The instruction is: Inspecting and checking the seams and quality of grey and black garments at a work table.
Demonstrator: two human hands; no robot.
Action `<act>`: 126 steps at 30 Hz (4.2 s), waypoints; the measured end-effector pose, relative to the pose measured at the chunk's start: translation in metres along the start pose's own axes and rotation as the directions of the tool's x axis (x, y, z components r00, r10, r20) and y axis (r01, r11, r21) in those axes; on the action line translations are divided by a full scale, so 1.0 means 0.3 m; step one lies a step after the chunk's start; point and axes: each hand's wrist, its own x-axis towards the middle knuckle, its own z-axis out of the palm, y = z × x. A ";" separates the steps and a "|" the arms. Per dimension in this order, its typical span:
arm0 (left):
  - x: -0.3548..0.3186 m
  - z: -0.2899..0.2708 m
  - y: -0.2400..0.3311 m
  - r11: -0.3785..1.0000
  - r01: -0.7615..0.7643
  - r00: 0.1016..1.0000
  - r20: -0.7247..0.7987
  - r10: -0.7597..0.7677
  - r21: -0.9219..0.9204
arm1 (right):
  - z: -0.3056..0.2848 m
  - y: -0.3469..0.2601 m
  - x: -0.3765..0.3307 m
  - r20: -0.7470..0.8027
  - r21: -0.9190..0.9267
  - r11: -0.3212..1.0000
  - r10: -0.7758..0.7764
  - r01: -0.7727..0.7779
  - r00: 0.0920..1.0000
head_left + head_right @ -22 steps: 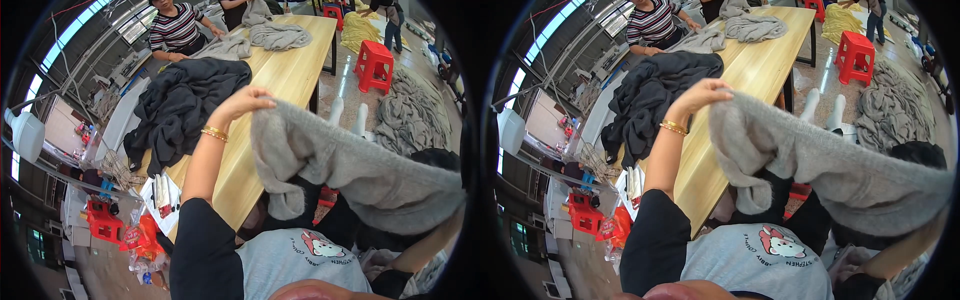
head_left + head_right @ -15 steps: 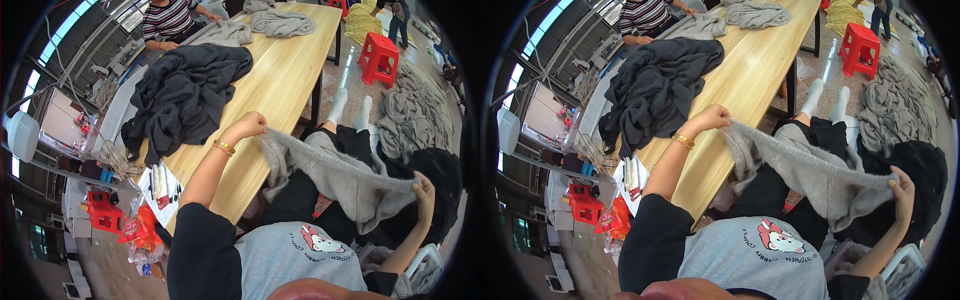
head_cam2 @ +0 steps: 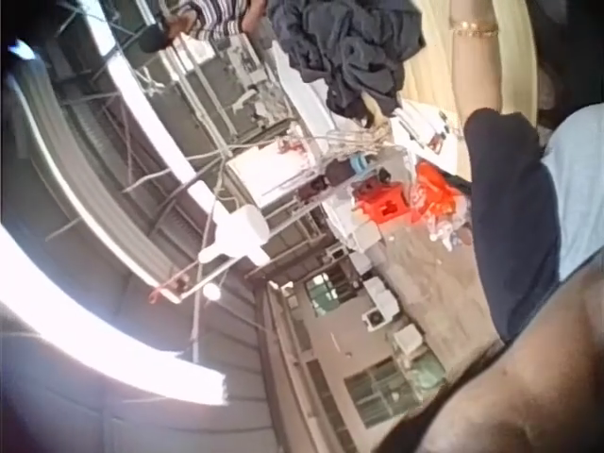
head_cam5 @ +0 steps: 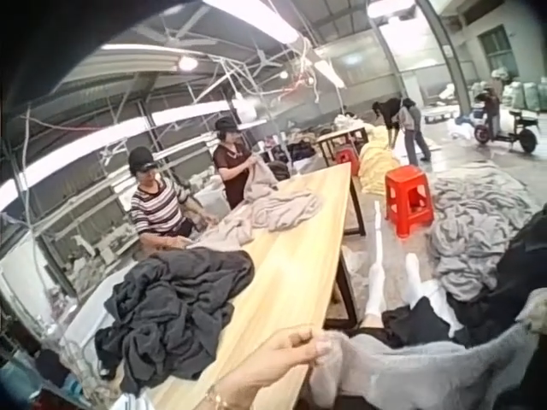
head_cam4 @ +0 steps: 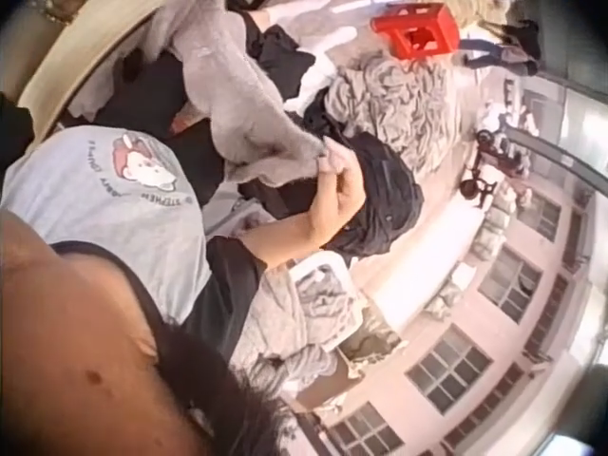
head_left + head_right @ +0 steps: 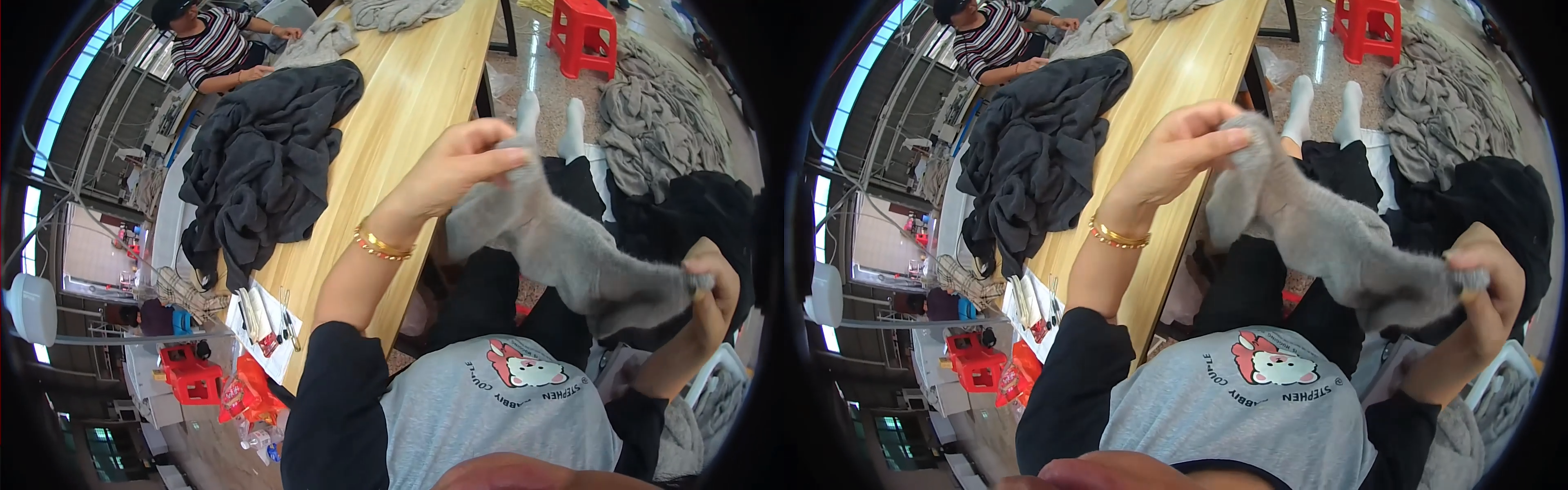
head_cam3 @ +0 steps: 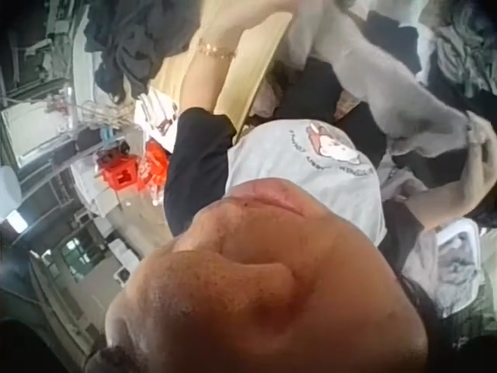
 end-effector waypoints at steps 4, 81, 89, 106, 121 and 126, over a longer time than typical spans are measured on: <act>0.076 0.267 0.077 0.984 -0.077 0.949 0.292 0.122 -0.162 | 0.023 -0.039 0.046 0.502 0.427 0.904 -0.234 -0.003 0.832; -0.186 0.186 -0.417 0.961 0.119 0.993 -0.051 -0.110 0.249 | 0.513 0.335 -0.143 0.038 -0.388 0.865 -0.328 0.316 0.944; -0.191 0.190 -0.422 0.984 0.130 0.982 -0.123 -0.145 -0.120 | 0.513 0.343 -0.132 0.018 -0.314 0.923 -0.228 0.222 0.973; -0.221 0.191 -0.489 1.000 0.010 0.979 -0.203 -0.010 -0.001 | 0.481 0.327 -0.080 0.189 -0.130 0.989 -0.045 0.071 0.981; -0.215 0.200 -0.529 0.994 -0.051 0.958 -0.287 0.023 -0.092 | 0.499 0.439 -0.075 0.127 -0.186 0.890 -0.399 0.417 0.908; -0.212 0.207 -0.518 0.998 -0.050 0.950 -0.311 0.040 -0.024 | 0.510 0.315 -0.043 0.160 -0.077 0.990 0.127 -0.116 0.979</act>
